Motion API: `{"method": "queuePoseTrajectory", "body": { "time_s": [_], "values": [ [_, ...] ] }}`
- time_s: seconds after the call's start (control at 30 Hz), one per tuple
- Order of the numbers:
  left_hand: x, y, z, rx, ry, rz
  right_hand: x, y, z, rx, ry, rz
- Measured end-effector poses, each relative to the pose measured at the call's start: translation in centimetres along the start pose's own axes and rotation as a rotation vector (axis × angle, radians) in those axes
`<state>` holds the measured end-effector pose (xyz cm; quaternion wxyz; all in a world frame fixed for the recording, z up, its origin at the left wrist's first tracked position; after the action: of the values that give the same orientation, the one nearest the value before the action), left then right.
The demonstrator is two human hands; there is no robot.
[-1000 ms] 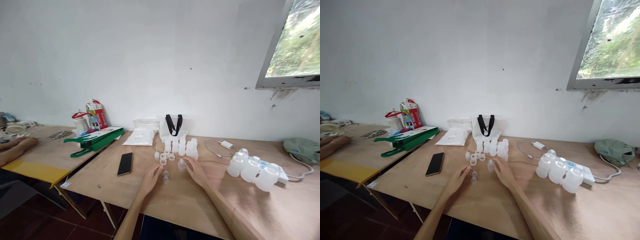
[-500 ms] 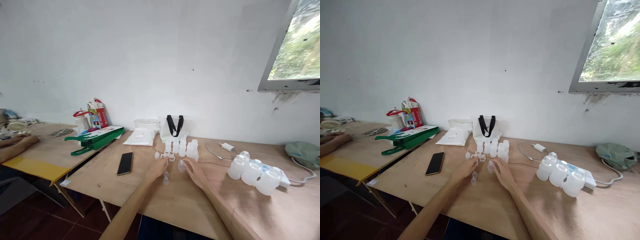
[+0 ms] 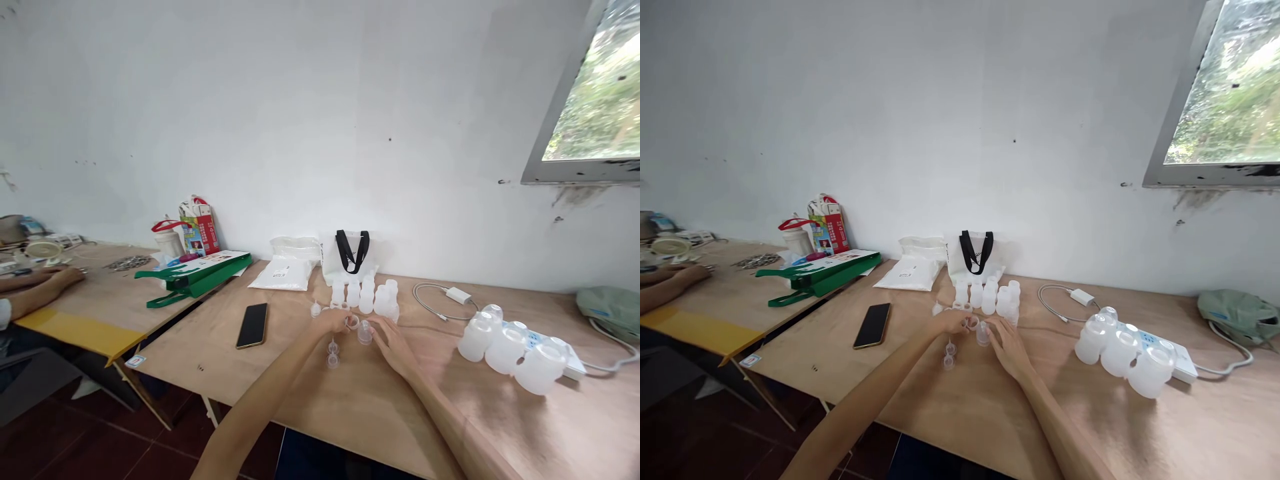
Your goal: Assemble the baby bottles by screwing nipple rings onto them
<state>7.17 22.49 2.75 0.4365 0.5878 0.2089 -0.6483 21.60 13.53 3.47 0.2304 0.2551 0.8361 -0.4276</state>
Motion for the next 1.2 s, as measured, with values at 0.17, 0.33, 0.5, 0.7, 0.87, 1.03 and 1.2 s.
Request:
{"method": "queuePoseTrajectory", "body": {
  "time_s": [0.17,0.33,0.5,0.7,0.87,1.03,1.2],
  "values": [
    [0.1,0.9,0.1,0.041,-0.075,-0.030,-0.1,0.2,0.0,0.015,-0.020,0.003],
    [0.2,2.4,2.0,0.130,-0.108,-0.035,0.7,0.2,0.2,0.025,-0.079,0.000],
    [0.5,4.1,3.9,0.170,-0.139,-0.025,1.1,1.1,0.4,0.099,-0.099,0.030],
    [0.9,5.8,6.4,0.207,-0.142,-0.021,-0.7,2.0,1.5,0.151,-0.048,0.085],
    [0.9,6.4,7.1,0.224,-0.126,-0.010,-3.4,3.7,2.9,0.197,0.058,0.154],
    [0.8,6.4,7.4,0.223,-0.079,0.004,-6.5,5.1,3.5,0.224,0.223,0.222],
    [0.7,6.7,8.0,0.275,-0.044,0.023,-6.5,3.1,4.8,0.035,0.134,0.256]
  ]
}}
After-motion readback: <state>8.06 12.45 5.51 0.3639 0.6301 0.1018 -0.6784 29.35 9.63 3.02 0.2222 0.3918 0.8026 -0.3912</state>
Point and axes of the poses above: each hand's wrist, its own z-axis away from the middle knuckle, its own x-axis out of the palm, y = z × x, the point moved 9 cm from there along -z, towards the middle knuckle, and after that the axes turned 1 degree about x, right-handed, at the moved point
